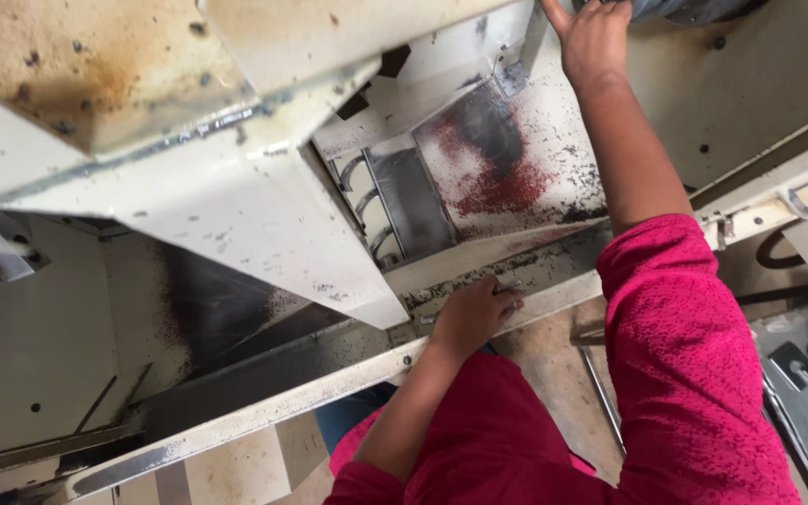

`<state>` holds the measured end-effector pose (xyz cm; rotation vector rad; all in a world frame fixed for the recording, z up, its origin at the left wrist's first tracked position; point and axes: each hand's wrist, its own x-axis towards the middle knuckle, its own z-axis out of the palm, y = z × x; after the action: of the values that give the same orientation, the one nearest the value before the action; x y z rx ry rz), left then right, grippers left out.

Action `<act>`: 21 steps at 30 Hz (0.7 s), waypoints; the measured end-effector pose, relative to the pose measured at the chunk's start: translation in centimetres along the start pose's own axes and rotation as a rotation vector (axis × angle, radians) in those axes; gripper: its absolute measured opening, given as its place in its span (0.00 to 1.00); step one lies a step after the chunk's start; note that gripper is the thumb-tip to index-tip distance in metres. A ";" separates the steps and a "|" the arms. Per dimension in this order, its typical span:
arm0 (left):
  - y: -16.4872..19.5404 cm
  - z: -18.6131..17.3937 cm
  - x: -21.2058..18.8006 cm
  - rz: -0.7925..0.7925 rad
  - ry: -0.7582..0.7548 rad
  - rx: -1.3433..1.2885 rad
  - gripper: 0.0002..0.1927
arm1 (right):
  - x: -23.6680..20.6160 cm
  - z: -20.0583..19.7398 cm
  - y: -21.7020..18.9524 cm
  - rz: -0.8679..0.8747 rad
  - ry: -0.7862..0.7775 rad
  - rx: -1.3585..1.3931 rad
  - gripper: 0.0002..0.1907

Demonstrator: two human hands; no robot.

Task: The person uses a metal tool to adjust two handles on a white industrial machine. They then open the machine door, place the tool inside, and close the door.

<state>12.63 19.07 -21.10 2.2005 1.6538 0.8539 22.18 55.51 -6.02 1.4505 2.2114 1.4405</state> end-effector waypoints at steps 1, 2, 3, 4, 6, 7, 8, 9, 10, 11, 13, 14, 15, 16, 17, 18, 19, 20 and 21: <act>0.1 0.0 0.0 -0.018 -0.028 -0.008 0.12 | 0.1 -0.2 0.0 0.000 -0.045 0.044 0.43; 0.2 0.0 0.0 -0.010 -0.012 -0.002 0.12 | 0.1 -0.4 -0.1 0.005 -0.087 0.088 0.46; 0.3 -0.1 0.0 0.002 0.007 0.011 0.12 | 0.3 -0.6 -0.2 0.011 -0.110 0.119 0.47; 0.3 -0.1 0.0 0.016 0.028 0.027 0.12 | 0.6 -0.8 -0.3 0.021 -0.130 0.152 0.49; 0.3 -0.3 0.0 0.021 0.039 0.021 0.11 | 1.0 -1.2 -0.5 0.041 -0.166 0.213 0.51; 0.3 -0.4 0.0 0.017 0.044 0.012 0.11 | 1.1 -1.6 -0.6 0.047 -0.187 0.239 0.52; 0.3 -0.4 -0.1 0.019 0.038 0.018 0.11 | 1.0 -1.8 -0.8 0.047 -0.212 0.265 0.52; 0.3 -0.4 -0.2 0.021 0.033 0.024 0.11 | 0.8 -2.1 -1.1 0.052 -0.265 0.326 0.52; 0.3 -0.5 -0.2 0.030 0.029 0.036 0.11 | 0.9 -2.3 -1.3 0.064 -0.315 0.388 0.51; 0.2 -0.5 -0.1 0.010 -0.005 0.035 0.11 | 1.0 -2.7 -1.4 0.081 -0.364 0.449 0.51; 0.1 -0.4 0.0 -0.038 -0.082 0.025 0.11 | 0.5 -3.5 -1.7 0.065 -0.333 0.620 0.48; 0.1 -0.3 0.0 -0.008 -0.026 0.016 0.11 | 0.5 -3.9 -1.9 0.058 -0.314 0.708 0.48; 0.1 -0.2 0.0 0.024 0.031 0.010 0.10 | 0.4 -4.3 -2.1 0.007 -0.348 0.770 0.45; 0.0 -0.2 0.1 0.056 0.091 0.002 0.10 | 0.2 -4.6 -2.2 -0.045 -0.382 0.828 0.42; -0.2 -0.1 0.1 0.047 0.067 -0.003 0.10 | 0.2 -4.9 -2.3 -0.099 -0.421 0.884 0.40; -0.2 -0.1 0.1 0.033 0.039 -0.012 0.10 | 0.3 -5.0 -2.4 -0.095 -0.439 0.937 0.38; -0.3 0.0 0.0 0.016 0.006 -0.022 0.11 | 0.6 -5.2 -2.6 -0.092 -0.462 0.991 0.36; -0.4 0.1 0.0 0.025 0.004 -0.006 0.11 | 0.9 -5.2 -2.8 -0.088 -0.482 1.043 0.34; -0.4 0.2 0.0 0.039 0.010 0.014 0.11 | 1.4 -5.3 -3.1 -0.114 -0.281 1.055 0.31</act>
<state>12.41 19.23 -21.48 2.2489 1.6312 0.8676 16.46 52.94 -5.02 1.5262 2.8848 -0.0919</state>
